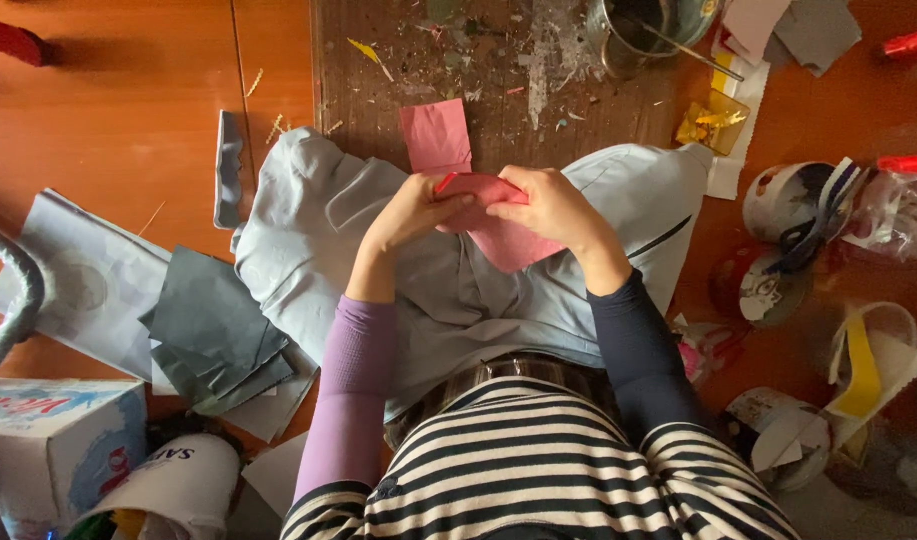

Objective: Cutting red paper sheets into smaller, specific shapes using scissors.

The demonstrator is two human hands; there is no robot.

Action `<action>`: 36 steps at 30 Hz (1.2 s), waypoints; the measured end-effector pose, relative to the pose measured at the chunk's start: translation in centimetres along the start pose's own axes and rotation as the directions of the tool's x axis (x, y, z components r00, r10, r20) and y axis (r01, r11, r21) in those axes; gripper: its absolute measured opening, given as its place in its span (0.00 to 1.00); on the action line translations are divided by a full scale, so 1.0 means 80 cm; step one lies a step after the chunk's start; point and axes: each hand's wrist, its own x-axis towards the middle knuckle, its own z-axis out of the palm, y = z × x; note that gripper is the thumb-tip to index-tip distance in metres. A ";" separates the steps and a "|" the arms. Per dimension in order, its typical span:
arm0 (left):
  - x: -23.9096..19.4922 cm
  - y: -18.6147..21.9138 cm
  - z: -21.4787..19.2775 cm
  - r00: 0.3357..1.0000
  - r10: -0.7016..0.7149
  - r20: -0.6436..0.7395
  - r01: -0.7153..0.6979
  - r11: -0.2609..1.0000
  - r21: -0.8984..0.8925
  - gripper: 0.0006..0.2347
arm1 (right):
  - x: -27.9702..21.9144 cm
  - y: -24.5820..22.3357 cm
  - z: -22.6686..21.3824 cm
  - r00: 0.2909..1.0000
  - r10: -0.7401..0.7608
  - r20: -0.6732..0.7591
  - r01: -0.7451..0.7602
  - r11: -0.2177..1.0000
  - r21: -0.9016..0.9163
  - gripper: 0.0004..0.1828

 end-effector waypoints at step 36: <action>-0.007 0.025 -0.031 0.994 -0.057 -0.088 -0.003 0.821 -0.571 0.20 | -0.012 0.003 -0.029 0.885 -0.066 -0.460 0.229 0.923 0.308 0.09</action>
